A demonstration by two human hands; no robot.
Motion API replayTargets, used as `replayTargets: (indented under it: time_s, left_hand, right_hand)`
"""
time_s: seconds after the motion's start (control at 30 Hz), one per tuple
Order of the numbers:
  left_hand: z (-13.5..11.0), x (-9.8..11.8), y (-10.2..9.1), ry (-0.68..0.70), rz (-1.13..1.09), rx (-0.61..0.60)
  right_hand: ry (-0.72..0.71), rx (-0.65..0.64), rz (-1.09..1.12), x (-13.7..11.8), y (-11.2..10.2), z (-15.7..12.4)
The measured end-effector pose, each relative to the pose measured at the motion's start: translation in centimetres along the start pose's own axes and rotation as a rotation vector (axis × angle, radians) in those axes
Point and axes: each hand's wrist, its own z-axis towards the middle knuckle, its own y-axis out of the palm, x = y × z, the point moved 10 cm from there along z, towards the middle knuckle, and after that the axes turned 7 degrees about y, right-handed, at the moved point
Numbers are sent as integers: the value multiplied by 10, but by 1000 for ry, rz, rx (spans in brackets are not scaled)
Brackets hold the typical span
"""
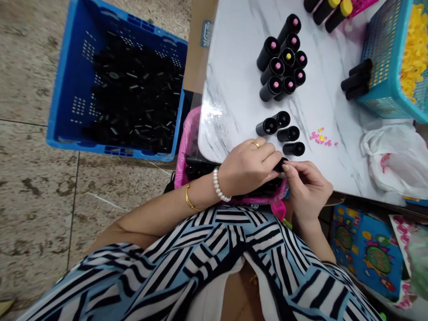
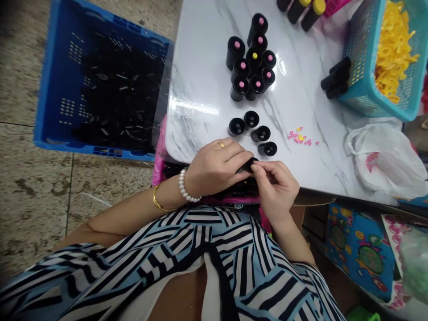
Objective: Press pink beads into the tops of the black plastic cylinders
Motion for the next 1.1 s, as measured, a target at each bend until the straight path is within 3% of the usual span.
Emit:
replayTargets:
  time_s: [0.2,0.3,0.37,0.6,0.73,0.9,1.1]
  left_hand:
    - [-1,0,-1,0,7,8]
    - [0,0,-2,-6,4,9]
    - [0,1,-2,-6,3,14]
    - [-1,1,-4,-6,20,46]
    - [0,2,-7,4,33,67]
    - [0,2,-8,2,45,72]
    - [0,3,-6,11,41,48]
  right_hand:
    - [266,-83,213,28,11,2]
    - [298,-82,280,29,8,1]
    - [249,-58,221,22,3,1]
    - [-137,86,-198,-21,-6,-11]
    - [-199,121,-238,-25,-6,-13]
    - [-77,69,-123,-14,-4,-7]
    - [-338,179,-338,-34,-7,-23]
